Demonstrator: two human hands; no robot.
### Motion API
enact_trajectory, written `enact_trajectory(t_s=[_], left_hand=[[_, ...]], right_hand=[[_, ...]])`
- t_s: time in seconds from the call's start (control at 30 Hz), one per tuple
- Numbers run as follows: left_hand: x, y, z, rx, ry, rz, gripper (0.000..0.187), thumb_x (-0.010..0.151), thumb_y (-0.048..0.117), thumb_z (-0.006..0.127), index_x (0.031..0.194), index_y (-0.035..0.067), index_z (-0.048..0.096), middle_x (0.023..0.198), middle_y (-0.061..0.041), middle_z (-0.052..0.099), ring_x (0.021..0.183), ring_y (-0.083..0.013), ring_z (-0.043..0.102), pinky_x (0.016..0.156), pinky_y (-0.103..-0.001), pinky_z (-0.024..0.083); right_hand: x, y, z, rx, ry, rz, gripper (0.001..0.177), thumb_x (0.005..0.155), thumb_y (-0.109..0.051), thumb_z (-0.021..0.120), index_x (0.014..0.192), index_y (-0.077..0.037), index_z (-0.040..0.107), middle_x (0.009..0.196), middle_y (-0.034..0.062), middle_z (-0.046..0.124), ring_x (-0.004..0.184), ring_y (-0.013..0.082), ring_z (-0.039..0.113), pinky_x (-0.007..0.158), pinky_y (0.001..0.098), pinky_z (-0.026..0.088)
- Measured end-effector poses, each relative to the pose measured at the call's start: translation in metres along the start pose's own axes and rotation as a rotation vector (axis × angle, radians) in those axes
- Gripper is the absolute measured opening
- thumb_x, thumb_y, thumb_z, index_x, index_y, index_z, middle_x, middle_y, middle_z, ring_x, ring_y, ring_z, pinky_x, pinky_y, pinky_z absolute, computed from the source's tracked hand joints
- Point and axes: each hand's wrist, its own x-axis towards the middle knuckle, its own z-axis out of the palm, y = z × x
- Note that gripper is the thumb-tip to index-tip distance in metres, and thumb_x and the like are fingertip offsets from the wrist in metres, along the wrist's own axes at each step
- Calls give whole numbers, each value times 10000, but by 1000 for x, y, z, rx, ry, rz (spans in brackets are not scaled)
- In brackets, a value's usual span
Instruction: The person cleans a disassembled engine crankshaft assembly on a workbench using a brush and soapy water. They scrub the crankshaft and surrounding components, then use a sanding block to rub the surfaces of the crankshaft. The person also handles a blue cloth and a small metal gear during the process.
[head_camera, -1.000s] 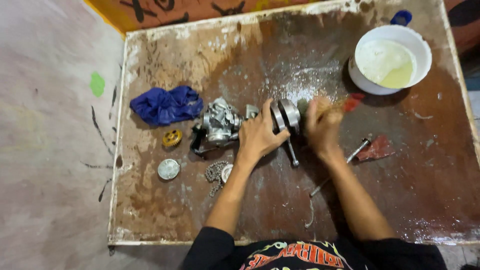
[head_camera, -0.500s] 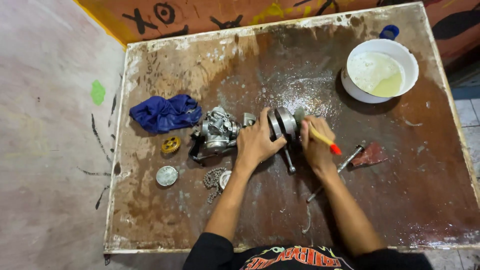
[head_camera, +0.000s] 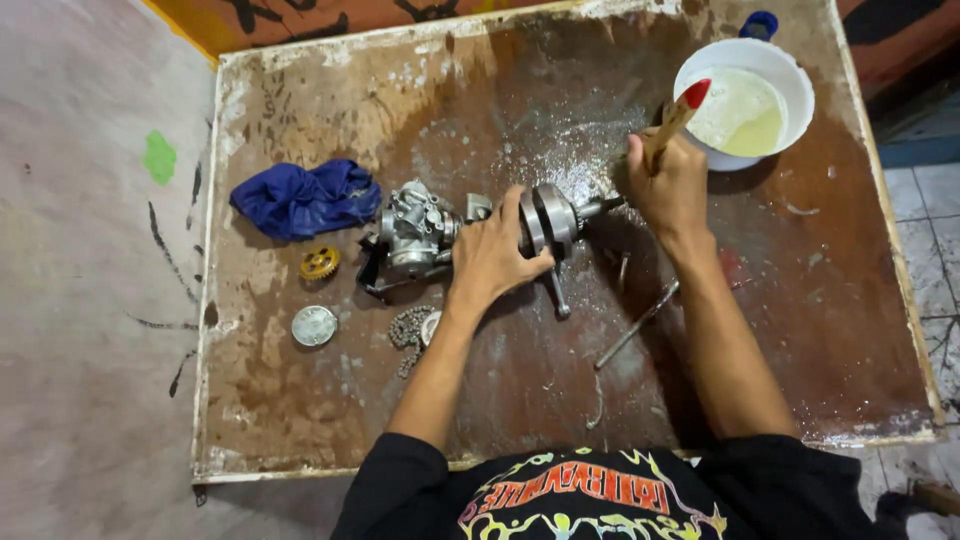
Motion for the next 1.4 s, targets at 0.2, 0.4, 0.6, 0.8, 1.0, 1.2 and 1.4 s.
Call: enact_trajectory(t_s=[0.2,0.4,0.6,0.8,1.0,1.2,1.4], left_hand=[[-22,3,10,55,100,124,1118,563,529,894,1437,93,350,1181,-200,626,668,-353,674,591,-482,568],[-45,14,11,10,112,182,1028,654,528,890,1408,134,313,1161,-183,556,682,-362,663,623,-482,570],[-59,24,3,-2,-35,46,1181,668,740,817,1431,1,300,907,-245,690,718,-406,713,641,-486,589],[-69,49,-7,174,-141,-100,1212,558,937,724,1170,-99,577,635,-153,687,561,-302,712,511,-417,572],[-93,56,11,155,-123,-149,1084,619,914,687,1204,4,627,604,-71,673,506,-221,678,510,-377,560],[-116,47,46,134,222,68,1004,731,816,744,1237,-43,614,830,-146,716,631,-247,707,607,-389,586],[-99,85,-14,-175,-308,-359,1052,735,778,696,1411,-1,491,936,-193,733,827,-367,746,797,-522,561]], right_hand=[[-40,-19,18,8,-54,17,321,1087,-170,638,825,10,685,727,115,697,511,160,564,461,317,471],[-46,-42,-20,24,-20,146,261,1137,-144,532,969,-8,677,752,60,657,553,66,612,428,230,515],[-71,-27,-6,-95,-90,95,303,1080,-148,609,837,11,695,663,78,614,492,169,547,387,322,412],[-109,-20,-10,-86,40,-86,243,1106,-71,628,903,46,695,854,190,710,595,188,632,470,298,524],[-136,-26,1,75,117,-57,117,1041,-14,634,999,64,710,931,205,731,715,240,680,622,336,572],[-141,-29,1,176,156,-84,110,1016,-16,634,1054,83,665,941,177,685,827,268,659,713,366,533],[-138,-47,-15,204,124,32,93,1032,-32,611,1034,49,657,908,145,667,812,250,646,735,371,522]])
